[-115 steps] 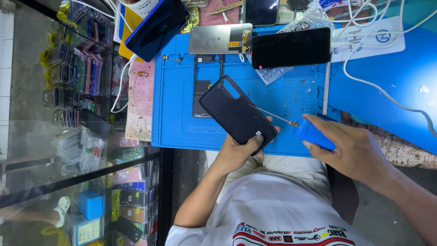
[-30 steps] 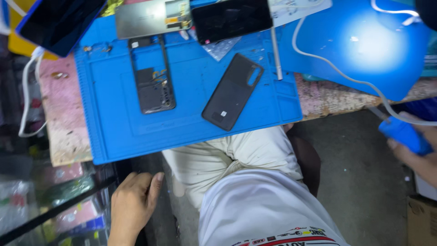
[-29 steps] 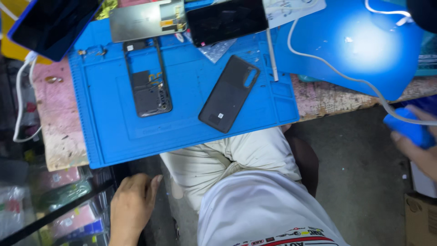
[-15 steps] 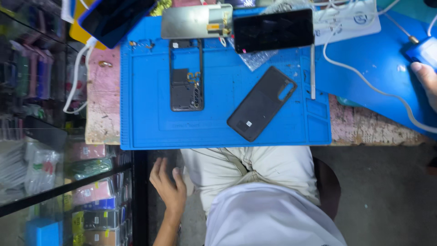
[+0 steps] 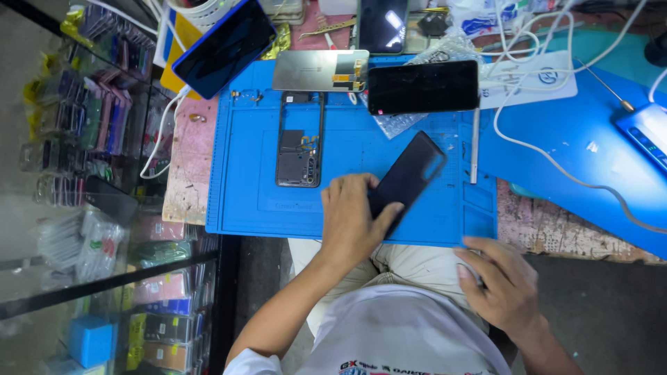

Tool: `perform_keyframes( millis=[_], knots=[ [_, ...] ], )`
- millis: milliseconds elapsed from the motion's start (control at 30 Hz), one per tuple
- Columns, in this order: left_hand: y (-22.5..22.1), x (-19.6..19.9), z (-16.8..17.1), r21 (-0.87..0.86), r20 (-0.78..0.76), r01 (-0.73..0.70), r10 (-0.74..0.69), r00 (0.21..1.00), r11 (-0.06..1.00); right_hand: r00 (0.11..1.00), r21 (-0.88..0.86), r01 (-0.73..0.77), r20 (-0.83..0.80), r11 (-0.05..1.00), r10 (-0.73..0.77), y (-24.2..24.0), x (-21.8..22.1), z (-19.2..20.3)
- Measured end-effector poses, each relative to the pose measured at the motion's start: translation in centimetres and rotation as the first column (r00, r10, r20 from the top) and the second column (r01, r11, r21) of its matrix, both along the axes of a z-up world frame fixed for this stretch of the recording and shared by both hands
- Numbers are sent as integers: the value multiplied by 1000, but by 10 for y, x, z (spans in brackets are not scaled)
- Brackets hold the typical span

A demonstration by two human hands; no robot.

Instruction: The person uses a screwdriver to loosen screws on a phone back cover, removes the cover, and then handles internal components like the battery and circuit board.

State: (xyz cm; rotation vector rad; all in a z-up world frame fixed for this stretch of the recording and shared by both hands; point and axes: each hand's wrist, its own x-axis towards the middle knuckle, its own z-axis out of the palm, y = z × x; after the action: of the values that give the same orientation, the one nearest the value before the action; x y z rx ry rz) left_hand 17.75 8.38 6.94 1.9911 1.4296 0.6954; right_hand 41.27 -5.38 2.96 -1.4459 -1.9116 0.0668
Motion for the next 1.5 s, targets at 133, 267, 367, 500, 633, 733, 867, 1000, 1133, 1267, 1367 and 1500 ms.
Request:
perform_keyframes(
  millis=[133,267,367,500,633,733,867,1000,1133,1267,1367,1500],
  knots=[
    [-8,-11,2,29,630,-51,21,777,998,942,223,95,-335,970,-16,26,-9,7],
    [-32,22,8,-183,901,-156,229,369,971,858,520,111,-480,847,182,104,-77,-17],
    [-42,34,14,-290,879,-87,302,369,953,798,-8,-440,-462,898,387,103,-100,9],
    [-28,15,7,-532,846,62,527,81,844,882,-15,-412,-258,911,395,98,-96,34],
    [-17,-18,-10,-501,857,-154,513,49,851,939,44,-215,-265,976,219,64,-35,43],
    [-15,-55,-33,-306,937,-376,347,46,875,926,3,123,-359,992,-114,49,15,34],
    [-21,-70,-49,-192,912,-431,322,253,882,870,-367,295,-278,882,-407,52,24,17],
    [-26,-59,-41,-255,829,-324,378,412,911,967,-122,255,52,959,-251,68,16,18],
    [-16,-35,-34,-555,735,-23,503,454,832,957,-239,287,38,928,-287,69,16,20],
    [3,-4,-25,-514,743,175,334,580,840,961,-194,247,-75,950,-265,58,23,13],
    [-7,22,-10,-400,798,323,152,584,858,784,-298,227,-508,927,-355,47,17,16],
    [-30,28,18,-208,612,375,-179,770,903,695,-271,-162,-714,949,-85,61,-8,20]
  ],
)
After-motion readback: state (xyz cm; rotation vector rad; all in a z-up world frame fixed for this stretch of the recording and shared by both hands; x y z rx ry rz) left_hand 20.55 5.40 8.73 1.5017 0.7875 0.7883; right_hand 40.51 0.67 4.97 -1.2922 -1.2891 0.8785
